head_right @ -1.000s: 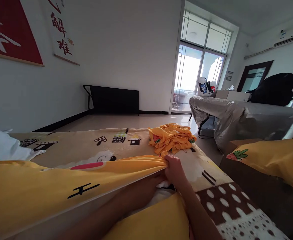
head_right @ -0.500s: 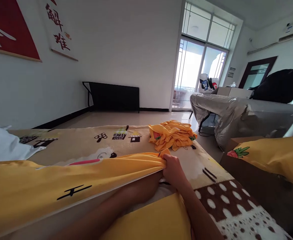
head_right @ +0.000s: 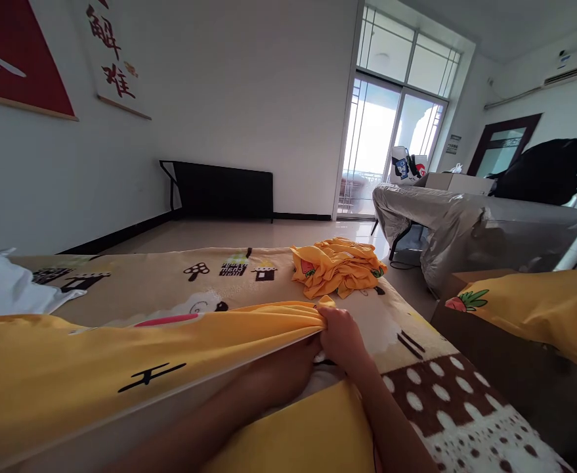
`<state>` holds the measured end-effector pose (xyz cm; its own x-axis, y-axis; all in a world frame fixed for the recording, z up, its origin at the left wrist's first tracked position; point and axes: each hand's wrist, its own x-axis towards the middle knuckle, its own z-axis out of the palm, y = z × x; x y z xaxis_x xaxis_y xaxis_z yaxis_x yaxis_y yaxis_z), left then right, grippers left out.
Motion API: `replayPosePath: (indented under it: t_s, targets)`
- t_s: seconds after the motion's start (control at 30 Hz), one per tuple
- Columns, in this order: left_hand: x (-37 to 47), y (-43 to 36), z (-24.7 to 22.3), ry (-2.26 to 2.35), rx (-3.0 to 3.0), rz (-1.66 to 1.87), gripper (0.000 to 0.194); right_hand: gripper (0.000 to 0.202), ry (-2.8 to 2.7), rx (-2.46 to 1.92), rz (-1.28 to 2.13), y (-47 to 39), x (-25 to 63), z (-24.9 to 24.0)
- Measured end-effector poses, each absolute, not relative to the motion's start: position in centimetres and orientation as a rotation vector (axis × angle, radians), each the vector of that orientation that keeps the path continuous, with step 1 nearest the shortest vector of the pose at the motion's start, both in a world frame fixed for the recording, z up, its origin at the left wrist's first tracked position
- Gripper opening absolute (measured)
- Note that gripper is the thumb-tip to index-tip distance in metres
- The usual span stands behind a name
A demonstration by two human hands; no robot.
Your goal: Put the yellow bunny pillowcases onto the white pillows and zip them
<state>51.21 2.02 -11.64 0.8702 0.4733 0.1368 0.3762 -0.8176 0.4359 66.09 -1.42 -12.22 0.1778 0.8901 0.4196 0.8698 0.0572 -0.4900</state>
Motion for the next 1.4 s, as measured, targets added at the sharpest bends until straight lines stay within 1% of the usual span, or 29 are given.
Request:
replayPosePath:
  t_s: [0.17, 0.37, 0.5, 0.63, 0.77, 0.83, 1.03, 1.27, 1.4]
  targets:
    - [51.5, 2.3, -12.1, 0.663, 2.630, 0.363, 0.048, 0.032, -1.680, -1.873, 0.036, -1.7, 65.2, -12.1]
    - [52.3, 2.6, -12.0, 0.627, 2.662, 0.352, 0.055, 0.031, -1.615, -1.987, -0.094, -1.6, 66.5, -11.8]
    - [52.4, 2.7, -11.9, 0.547, 2.697, 0.469, 0.053, 0.031, -1.631, -1.797, -0.045, -1.5, 67.3, -11.5]
    - [52.0, 2.7, -11.7, 0.466, 2.724, 0.488, 0.057, 0.032, -1.516, -1.767, 0.016, -1.3, 67.4, -11.6]
    - [51.6, 2.6, -11.4, 0.430, 2.775, 0.430, 0.048, 0.025, -1.499, -1.670, 0.133, -0.9, 67.6, -11.9]
    - [51.5, 2.6, -11.2, 0.440, 2.781, 0.410, 0.048, 0.023, -1.495, -1.625, 0.187, -0.8, 67.8, -12.1]
    - [51.4, 2.5, -11.2, 0.456, 2.813, 0.390, 0.053, 0.032, -1.400, -1.539, 0.235, -0.6, 67.8, -12.5]
    - [51.2, 1.9, -11.3, 0.542, 2.772, 0.392, 0.044, 0.037, -1.366, -1.576, 0.132, -0.7, 67.4, -12.3]
    - [50.9, 1.8, -10.9, 0.529, 2.709, 0.466, 0.044, 0.038, -1.392, -1.566, 0.108, -0.9, 67.3, -12.1]
